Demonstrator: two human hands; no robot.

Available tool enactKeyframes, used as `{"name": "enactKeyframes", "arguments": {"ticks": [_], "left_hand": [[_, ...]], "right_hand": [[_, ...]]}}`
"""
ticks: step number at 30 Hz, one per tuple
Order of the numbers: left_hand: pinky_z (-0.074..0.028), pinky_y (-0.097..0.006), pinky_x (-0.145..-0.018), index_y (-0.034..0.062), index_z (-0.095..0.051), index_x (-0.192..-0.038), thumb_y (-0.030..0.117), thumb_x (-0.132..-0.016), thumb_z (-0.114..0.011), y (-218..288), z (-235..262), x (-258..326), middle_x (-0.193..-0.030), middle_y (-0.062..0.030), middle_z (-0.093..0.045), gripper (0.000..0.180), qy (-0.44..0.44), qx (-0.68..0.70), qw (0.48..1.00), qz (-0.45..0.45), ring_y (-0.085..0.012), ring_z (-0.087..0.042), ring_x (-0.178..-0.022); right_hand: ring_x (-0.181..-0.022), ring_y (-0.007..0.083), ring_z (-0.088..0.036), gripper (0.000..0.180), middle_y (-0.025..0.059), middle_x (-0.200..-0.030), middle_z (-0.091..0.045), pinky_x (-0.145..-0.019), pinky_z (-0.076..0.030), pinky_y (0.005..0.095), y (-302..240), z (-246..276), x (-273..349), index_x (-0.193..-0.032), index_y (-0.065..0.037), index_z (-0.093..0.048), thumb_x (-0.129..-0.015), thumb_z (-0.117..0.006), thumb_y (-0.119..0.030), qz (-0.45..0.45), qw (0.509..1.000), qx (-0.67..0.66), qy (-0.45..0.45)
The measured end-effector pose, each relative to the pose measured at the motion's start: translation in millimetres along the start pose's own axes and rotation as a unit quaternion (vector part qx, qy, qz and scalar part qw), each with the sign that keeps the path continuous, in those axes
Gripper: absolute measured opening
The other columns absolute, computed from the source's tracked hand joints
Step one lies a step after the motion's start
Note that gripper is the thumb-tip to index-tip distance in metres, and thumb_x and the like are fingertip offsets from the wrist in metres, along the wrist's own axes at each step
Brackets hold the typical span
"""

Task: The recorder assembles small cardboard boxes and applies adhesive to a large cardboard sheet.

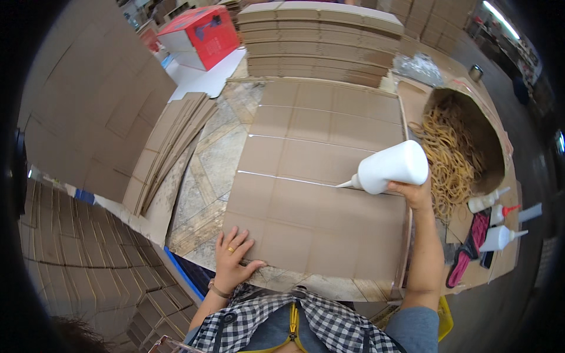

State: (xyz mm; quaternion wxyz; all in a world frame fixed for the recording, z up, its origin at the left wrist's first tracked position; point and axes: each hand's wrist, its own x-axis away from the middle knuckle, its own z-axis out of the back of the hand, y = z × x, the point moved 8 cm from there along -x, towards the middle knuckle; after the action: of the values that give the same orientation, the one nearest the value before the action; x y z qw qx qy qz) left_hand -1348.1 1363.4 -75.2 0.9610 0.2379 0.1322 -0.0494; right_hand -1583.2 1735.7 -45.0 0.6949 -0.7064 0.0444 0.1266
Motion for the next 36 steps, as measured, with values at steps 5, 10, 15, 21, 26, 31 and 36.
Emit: {"name": "enactKeyframes", "arguments": {"ticks": [5, 10, 15, 21, 26, 31, 36], "left_hand": [[-0.023, -0.054, -0.105, 0.0071, -0.065, -0.102, 0.041, -0.060, -0.081, 1.4, -0.5, 2.5, -0.122, -0.0102, -0.058, 0.056, 0.003, -0.010, 1.000, 0.003, -0.0336, -0.045, -0.123], [-0.025, -0.057, -0.103, 0.0071, -0.064, -0.101, 0.041, -0.063, -0.079, 4.6, -0.9, 2.7, -0.121, -0.0105, -0.058, 0.053, 0.006, -0.008, 1.000, -0.007, -0.0345, -0.045, -0.122], [-0.025, -0.057, -0.102, 0.0060, -0.064, -0.103, 0.040, -0.065, -0.078, 7.9, -2.2, 2.9, -0.122, -0.0119, -0.058, 0.052, 0.007, -0.018, 1.000, -0.022, -0.0359, -0.044, -0.122], [-0.025, -0.056, -0.102, 0.0074, -0.064, -0.108, 0.034, -0.071, -0.074, 8.0, -5.2, 12.8, -0.127, -0.0143, -0.053, 0.047, 0.007, 0.000, 1.000, 0.012, -0.0378, -0.040, -0.125], [-0.024, -0.054, -0.103, 0.0126, -0.064, -0.110, 0.035, -0.074, -0.071, 7.8, -5.1, 13.1, -0.128, -0.0132, -0.051, 0.043, -0.003, -0.006, 1.000, -0.007, -0.0373, -0.038, -0.125], [-0.025, -0.054, -0.103, 0.0114, -0.065, -0.108, 0.035, -0.073, -0.073, 4.9, -0.4, 15.4, -0.129, -0.0102, -0.052, 0.043, 0.020, 0.012, 1.000, -0.002, -0.0357, -0.039, -0.126], [-0.025, -0.052, -0.104, 0.0112, -0.065, -0.108, 0.035, -0.073, -0.073, 3.3, 1.4, 17.7, -0.130, -0.0092, -0.051, 0.043, 0.030, 0.023, 0.999, -0.004, -0.0339, -0.039, -0.127]], "right_hand": [[-0.091, 0.0181, -0.062, 0.069, 0.0066, -0.098, -0.064, -0.081, -0.052, 0.0324, -17.9, 88.0, 19.4, -0.115, 0.000, -0.053, -0.056, -0.087, -0.009, -0.002, 0.997, 0.050, 0.060], [-0.088, 0.0180, -0.063, 0.064, 0.0086, -0.096, -0.065, -0.077, -0.053, 0.0321, -46.0, 131.1, 33.3, -0.111, 0.001, -0.056, -0.057, -0.088, -0.015, 0.004, 0.989, 0.117, 0.093], [-0.087, 0.0181, -0.063, 0.064, 0.0081, -0.096, -0.065, -0.076, -0.052, 0.0316, -66.2, 128.7, 35.0, -0.111, 0.002, -0.055, -0.058, -0.087, -0.014, 0.008, 0.986, 0.148, 0.073], [-0.086, 0.0162, -0.060, 0.068, 0.0069, -0.095, -0.063, -0.075, -0.050, 0.0299, -77.9, 80.8, 42.7, -0.112, 0.002, -0.054, -0.058, -0.087, -0.021, 0.075, 0.990, 0.054, 0.110], [-0.097, 0.0201, -0.059, 0.068, 0.0077, -0.105, -0.061, -0.084, -0.047, 0.0341, -35.6, -56.2, 56.3, -0.120, 0.001, -0.049, -0.065, -0.083, -0.020, 0.063, 0.997, -0.032, -0.027], [-0.094, 0.0189, -0.059, 0.072, 0.0088, -0.100, -0.061, -0.082, -0.049, 0.0328, -25.9, -190.0, 67.6, -0.118, 0.002, -0.048, -0.061, -0.087, -0.018, 0.034, 0.991, -0.035, -0.128], [-0.100, 0.0213, -0.058, 0.084, 0.0118, -0.109, -0.058, -0.085, -0.048, 0.0348, -27.9, -248.2, 60.9, -0.124, 0.001, -0.039, -0.059, -0.088, -0.020, 0.060, 0.980, -0.014, -0.190]]}}
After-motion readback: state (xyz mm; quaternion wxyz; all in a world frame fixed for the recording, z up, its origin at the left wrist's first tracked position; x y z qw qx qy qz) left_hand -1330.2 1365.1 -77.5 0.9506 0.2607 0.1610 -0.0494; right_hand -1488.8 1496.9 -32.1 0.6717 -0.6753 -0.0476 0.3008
